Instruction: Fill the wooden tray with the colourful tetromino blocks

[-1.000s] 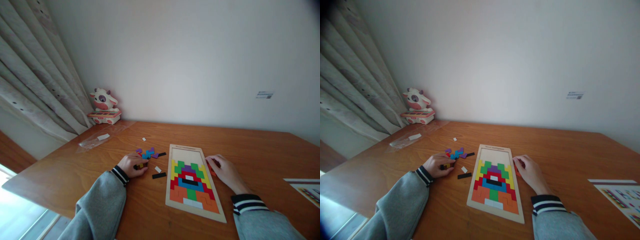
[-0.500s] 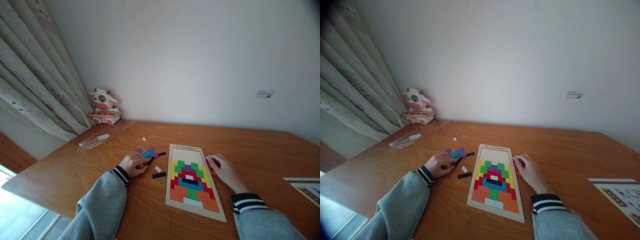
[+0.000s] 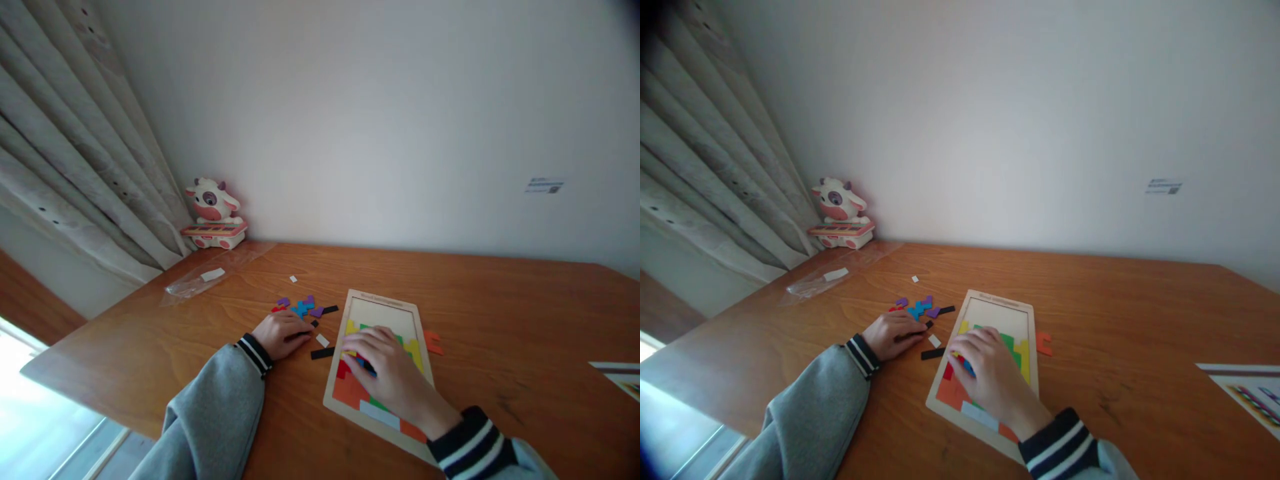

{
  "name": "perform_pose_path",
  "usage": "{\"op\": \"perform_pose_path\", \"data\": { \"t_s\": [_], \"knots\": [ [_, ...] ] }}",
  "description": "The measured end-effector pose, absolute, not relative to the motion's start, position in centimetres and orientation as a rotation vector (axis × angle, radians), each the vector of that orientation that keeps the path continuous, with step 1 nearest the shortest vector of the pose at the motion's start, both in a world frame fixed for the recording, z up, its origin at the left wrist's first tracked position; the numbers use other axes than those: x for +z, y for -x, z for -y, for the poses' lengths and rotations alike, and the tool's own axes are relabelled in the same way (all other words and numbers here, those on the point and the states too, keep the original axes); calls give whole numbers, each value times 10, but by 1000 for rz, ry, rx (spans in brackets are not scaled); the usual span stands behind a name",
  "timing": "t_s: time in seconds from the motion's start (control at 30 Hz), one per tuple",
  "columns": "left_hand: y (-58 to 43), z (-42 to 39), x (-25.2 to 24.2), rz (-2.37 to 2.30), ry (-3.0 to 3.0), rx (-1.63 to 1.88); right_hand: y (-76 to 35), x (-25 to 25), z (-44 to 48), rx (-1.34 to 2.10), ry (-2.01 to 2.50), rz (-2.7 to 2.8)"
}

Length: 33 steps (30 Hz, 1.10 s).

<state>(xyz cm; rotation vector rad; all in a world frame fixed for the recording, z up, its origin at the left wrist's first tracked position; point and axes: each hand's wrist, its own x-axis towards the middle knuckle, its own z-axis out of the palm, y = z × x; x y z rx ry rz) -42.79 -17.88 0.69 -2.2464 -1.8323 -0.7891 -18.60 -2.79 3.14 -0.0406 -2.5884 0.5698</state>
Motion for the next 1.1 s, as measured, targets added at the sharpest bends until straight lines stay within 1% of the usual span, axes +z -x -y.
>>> {"op": "perform_pose_path", "data": {
  "t_s": [0.13,0.3,0.63,0.77,0.87,0.97,1.1],
  "knots": [
    [426,179,4,1862,2249,-870,186,33,57,676,25,2733],
    [428,178,0,1848,2217,-898,183,31,59,781,-20,2916],
    [430,177,-1,1797,2190,-865,176,52,43,727,-167,3008],
    [429,176,1,1749,2208,-869,186,53,46,569,-105,3004],
    [429,176,2,1736,2203,-866,204,49,55,304,-1,3002],
    [430,177,1,1734,2163,-886,220,45,62,64,12,3008],
    [428,175,-2,1770,1976,-999,234,48,67,-73,-37,3019]
  ]
}}
